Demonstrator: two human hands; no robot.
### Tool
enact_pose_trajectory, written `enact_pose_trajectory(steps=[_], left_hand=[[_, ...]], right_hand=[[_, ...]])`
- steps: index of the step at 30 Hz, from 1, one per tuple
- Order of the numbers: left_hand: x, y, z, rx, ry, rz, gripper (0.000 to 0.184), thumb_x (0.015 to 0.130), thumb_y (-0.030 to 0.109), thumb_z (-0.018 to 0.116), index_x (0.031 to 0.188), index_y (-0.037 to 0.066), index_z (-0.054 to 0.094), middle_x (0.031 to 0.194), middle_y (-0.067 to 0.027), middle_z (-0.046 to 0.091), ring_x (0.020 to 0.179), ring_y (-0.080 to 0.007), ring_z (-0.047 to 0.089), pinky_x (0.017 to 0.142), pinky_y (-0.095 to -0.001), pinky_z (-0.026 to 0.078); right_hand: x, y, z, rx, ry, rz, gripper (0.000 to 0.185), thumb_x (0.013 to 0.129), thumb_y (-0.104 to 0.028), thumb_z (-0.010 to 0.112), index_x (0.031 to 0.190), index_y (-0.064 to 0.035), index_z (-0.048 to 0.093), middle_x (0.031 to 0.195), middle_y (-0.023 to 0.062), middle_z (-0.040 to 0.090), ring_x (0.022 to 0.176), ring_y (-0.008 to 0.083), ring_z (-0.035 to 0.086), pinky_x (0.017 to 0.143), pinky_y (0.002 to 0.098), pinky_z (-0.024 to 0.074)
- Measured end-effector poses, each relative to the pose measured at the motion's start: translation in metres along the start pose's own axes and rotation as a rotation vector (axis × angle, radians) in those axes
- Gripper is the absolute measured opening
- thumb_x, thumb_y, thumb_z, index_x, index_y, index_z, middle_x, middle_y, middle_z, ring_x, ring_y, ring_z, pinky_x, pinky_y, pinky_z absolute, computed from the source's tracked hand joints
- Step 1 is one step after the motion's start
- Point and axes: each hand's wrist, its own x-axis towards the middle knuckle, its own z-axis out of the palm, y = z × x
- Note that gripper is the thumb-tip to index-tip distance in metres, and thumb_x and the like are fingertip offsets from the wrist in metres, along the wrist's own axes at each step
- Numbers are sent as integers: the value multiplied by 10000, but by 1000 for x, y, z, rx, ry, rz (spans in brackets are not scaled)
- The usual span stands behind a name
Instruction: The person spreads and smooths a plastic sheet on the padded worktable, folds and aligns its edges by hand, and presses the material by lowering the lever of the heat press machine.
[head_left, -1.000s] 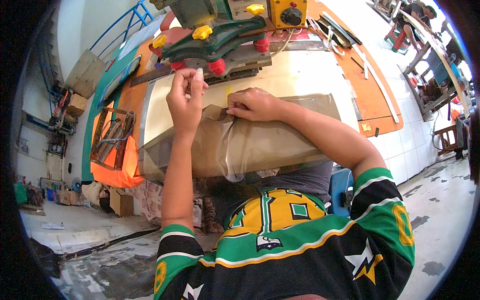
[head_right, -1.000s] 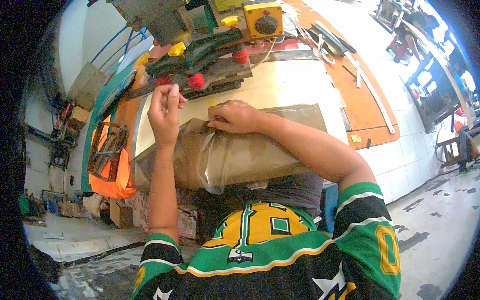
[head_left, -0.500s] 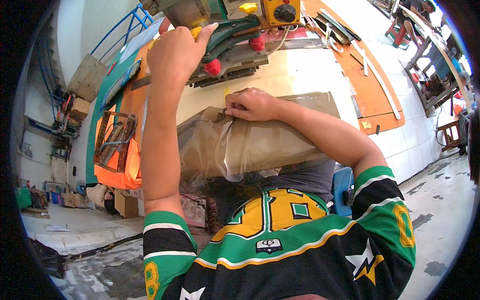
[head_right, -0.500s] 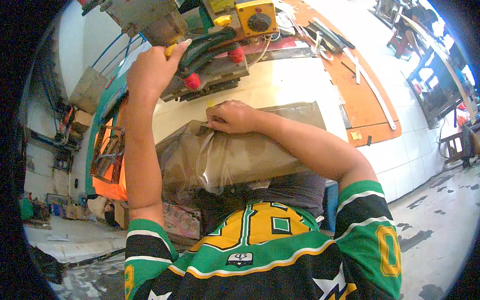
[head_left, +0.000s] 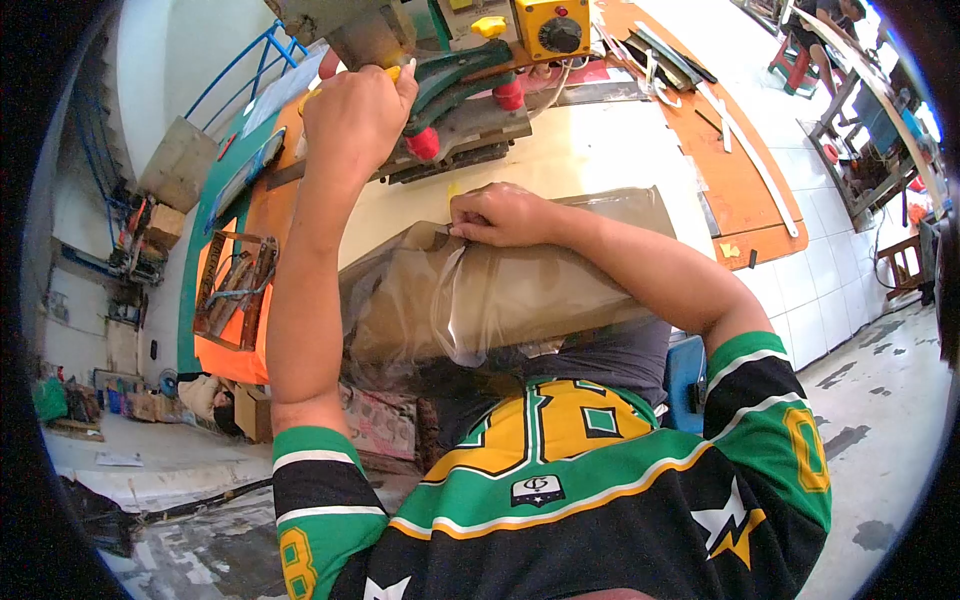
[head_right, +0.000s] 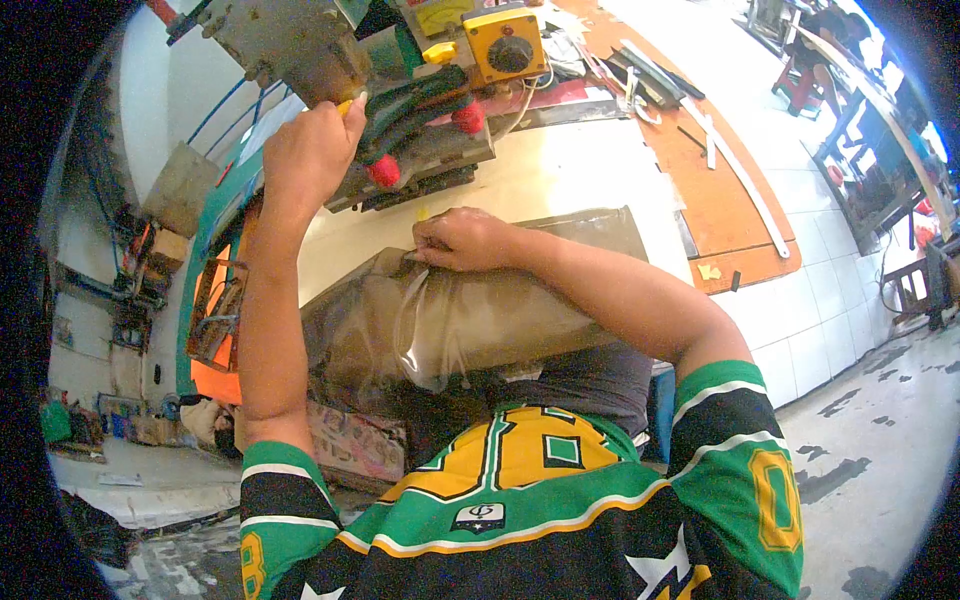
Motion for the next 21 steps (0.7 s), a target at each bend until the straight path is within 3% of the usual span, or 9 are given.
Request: enact_pose_trajectory(steps=[7,9,13,16,18,21], left_hand=[[0,-4,-1,-6,16,79,626,1062,485,474,760,2,736,701,-234,712,727,-416,736,657,-519,592],[0,-2,-5,19,-83,17,648,1089,534,397,886,0,704,849,-276,723,796,-478,715,715,-586,559],[0,-1,-11,39,-82,-16,660,1078,573,403,908,10,702,854,-268,726,814,-477,716,730,-592,553],[1,-4,-24,25,-200,-23,659,1068,577,425,924,7,723,846,-258,736,867,-431,737,742,-556,577],[4,-14,-19,-71,-112,32,661,1048,636,439,923,37,690,879,-266,720,886,-478,700,761,-587,539],[6,-18,-17,-128,-149,42,641,1049,618,458,907,35,681,882,-261,716,888,-478,690,758,-577,536]], right_hand=[[-1,5,1,23,6,-36,280,1011,-351,626,989,-72,616,882,190,699,885,426,689,798,537,518],[-1,4,1,14,2,-27,279,1011,-350,627,986,-72,615,879,188,699,881,425,689,795,536,518],[-1,4,1,30,8,-30,272,1009,-345,631,985,-75,614,874,181,701,876,422,690,788,537,518],[-1,6,3,8,15,-49,271,1006,-348,635,989,-79,613,870,177,704,875,418,694,784,538,523],[0,7,4,0,10,-51,274,1005,-351,635,991,-78,613,869,177,705,873,419,695,783,540,524],[1,7,4,-14,6,-48,279,1004,-355,632,992,-77,612,872,179,706,873,420,695,782,542,525]])
